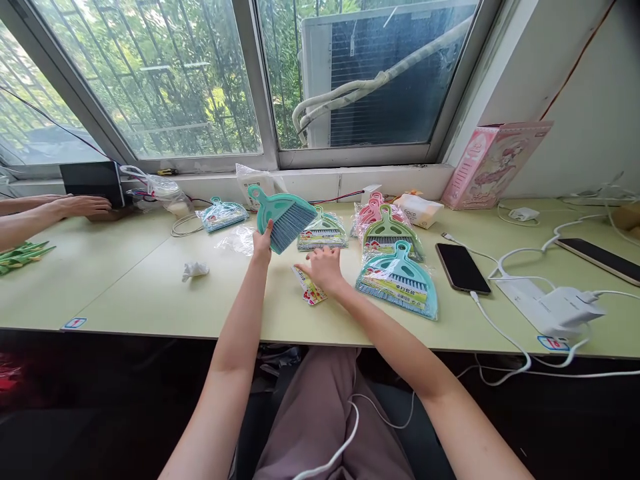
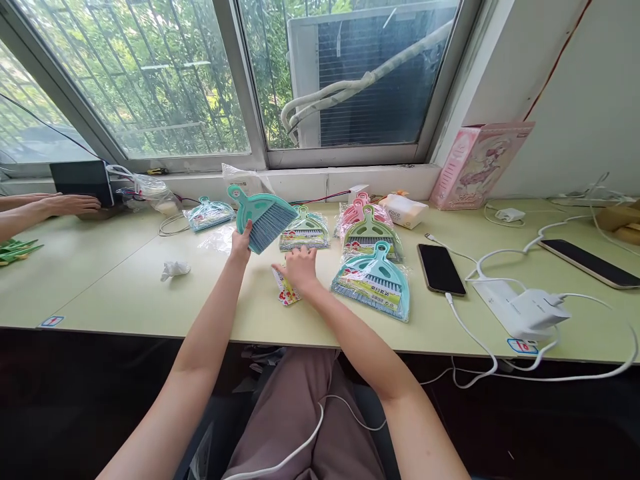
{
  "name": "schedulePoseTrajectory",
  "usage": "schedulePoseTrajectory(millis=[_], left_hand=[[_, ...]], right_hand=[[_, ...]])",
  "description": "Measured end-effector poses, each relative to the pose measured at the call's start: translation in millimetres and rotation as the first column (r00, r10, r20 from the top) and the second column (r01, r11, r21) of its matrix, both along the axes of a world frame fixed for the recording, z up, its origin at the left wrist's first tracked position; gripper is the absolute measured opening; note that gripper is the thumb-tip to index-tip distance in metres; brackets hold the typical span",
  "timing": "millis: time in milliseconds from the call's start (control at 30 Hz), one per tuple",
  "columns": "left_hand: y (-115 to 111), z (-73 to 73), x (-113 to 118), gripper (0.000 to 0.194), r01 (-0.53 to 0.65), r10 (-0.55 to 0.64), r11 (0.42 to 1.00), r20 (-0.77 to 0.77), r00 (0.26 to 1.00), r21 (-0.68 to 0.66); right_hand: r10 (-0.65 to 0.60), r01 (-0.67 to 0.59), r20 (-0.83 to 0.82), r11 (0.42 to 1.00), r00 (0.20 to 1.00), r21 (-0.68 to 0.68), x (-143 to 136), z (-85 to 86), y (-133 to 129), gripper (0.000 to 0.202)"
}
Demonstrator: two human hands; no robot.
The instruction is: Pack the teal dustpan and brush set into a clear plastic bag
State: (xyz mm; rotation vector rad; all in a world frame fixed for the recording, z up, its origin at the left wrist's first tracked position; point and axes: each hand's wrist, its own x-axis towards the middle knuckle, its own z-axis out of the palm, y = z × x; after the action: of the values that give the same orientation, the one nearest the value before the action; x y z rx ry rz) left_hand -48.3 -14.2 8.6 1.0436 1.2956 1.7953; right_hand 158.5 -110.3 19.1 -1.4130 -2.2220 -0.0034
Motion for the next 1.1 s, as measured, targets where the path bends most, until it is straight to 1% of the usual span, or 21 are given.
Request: schedulePoseTrajectory(millis=[67, 133, 167, 233, 300, 367, 433, 500, 533, 600, 667, 700, 733, 767, 800, 833, 867, 900, 933, 1000, 1100], left_hand=[[1, -2.8, -5, 0.063, -0.03, 0.03, 1.0, 0.108, 0.994, -0.008], [0, -4.4, -6, 0.062, -0.053, 0.057, 0.998, 0.187, 0.981, -0.023], [0, -4.8, -6, 0.06, -0.064, 0.068, 0.998, 0.209, 0.976, -0.027], [-2, -5.2, -4, 0.058, -0.065, 0.067, 0.998, 0.216, 0.974, -0.017], [-2, -5.5, -1, 0.058, -0.055, 0.053, 0.998, 0.202, 0.978, 0.005], [-2, -5.9, 2, 0.061, -0.047, 0.042, 0.999, 0.185, 0.982, 0.02], [-3, -6.2, 3, 0.062, -0.055, 0.051, 0.998, 0.166, 0.985, 0.019], [-3, -6.0, 3, 0.062, -0.065, 0.062, 0.998, 0.15, 0.987, 0.015], [-4, -5.6, 3, 0.062, -0.071, 0.068, 0.997, 0.147, 0.987, 0.016], [-5, -4.4, 4, 0.061, -0.076, 0.072, 0.997, 0.146, 0.987, 0.021], [-6, -3.2, 6, 0.059, -0.073, 0.069, 0.997, 0.154, 0.986, 0.021], [-6, -2.9, 8, 0.058, -0.07, 0.066, 0.997, 0.161, 0.985, 0.02], [-6, -2.8, 11, 0.057, -0.066, 0.062, 0.998, 0.17, 0.983, 0.021], [-5, -3.0, 14, 0.056, -0.062, 0.056, 0.998, 0.182, 0.982, 0.025], [-5, -3.5, 19, 0.054, -0.052, 0.045, 0.998, 0.195, 0.98, 0.032], [-5, -4.2, 24, 0.053, -0.038, 0.029, 0.998, 0.206, 0.978, 0.04], [-4, -5.0, 29, 0.051, -0.019, 0.009, 0.999, 0.214, 0.977, 0.048], [-4, -6.0, 36, 0.05, 0.006, -0.018, 0.998, 0.219, 0.975, 0.055], [-5, -6.9, 42, 0.048, 0.034, -0.047, 0.998, 0.221, 0.974, 0.062], [-7, -9.0, 55, 0.044, 0.083, -0.098, 0.994, 0.218, 0.971, 0.075], [-11, -13.0, 72, 0.041, 0.112, -0.129, 0.989, 0.183, 0.975, 0.098]], right_hand=[[0.033, -0.013, 0.093, 0.976, 0.995, -0.216, -11, -3.2, -6, 0.042], [0.105, -0.064, 0.084, 0.917, 0.991, -0.394, -16, -4.5, -9, 0.047], [0.146, -0.108, 0.048, 0.884, 0.988, -0.454, -15, -4.7, -9, 0.054], [0.215, -0.214, -0.059, 0.828, 0.975, -0.519, -11, -4.5, -8, 0.073], [0.271, -0.321, -0.173, 0.784, 0.947, -0.531, -6, -4.3, -6, 0.086], [0.306, -0.392, -0.247, 0.75, 0.92, -0.533, -2, -4.0, -3, 0.093], [0.319, -0.413, -0.262, 0.717, 0.911, -0.561, 1, -3.3, -1, 0.096], [0.336, -0.421, -0.254, 0.698, 0.907, -0.58, 3, -2.9, 2, 0.092], [0.352, -0.437, -0.259, 0.693, 0.899, -0.574, 3, -3.0, 4, 0.086], [0.381, -0.489, -0.307, 0.69, 0.872, -0.534, 2, -4.4, 9, 0.065], [0.347, -0.535, -0.426, 0.691, 0.836, -0.486, 0, -6.8, 15, 0.038], [0.299, -0.554, -0.515, 0.693, 0.803, -0.462, -1, -8.1, 18, 0.027], [0.236, -0.574, -0.619, 0.698, 0.749, -0.429, -2, -9.0, 21, 0.022], [0.169, -0.591, -0.724, 0.71, 0.669, -0.381, -3, -9.5, 23, 0.024], [0.104, -0.594, -0.815, 0.738, 0.57, -0.321, -2, -9.4, 26, 0.028], [0.046, -0.572, -0.885, 0.778, 0.464, -0.259, -1, -8.9, 29, 0.032], [-0.003, -0.525, -0.93, 0.825, 0.367, -0.21, 2, -8.1, 32, 0.034], [-0.045, -0.465, -0.957, 0.867, 0.286, -0.179, 5, -7.2, 34, 0.035], [-0.085, -0.408, -0.971, 0.897, 0.224, -0.172, 10, -6.5, 37, 0.035], [-0.162, -0.333, -0.977, 0.921, 0.141, -0.2, 19, -6.4, 43, 0.035], [-0.249, -0.278, -0.965, 0.924, 0.084, -0.263, 29, -10.2, 51, 0.033]])
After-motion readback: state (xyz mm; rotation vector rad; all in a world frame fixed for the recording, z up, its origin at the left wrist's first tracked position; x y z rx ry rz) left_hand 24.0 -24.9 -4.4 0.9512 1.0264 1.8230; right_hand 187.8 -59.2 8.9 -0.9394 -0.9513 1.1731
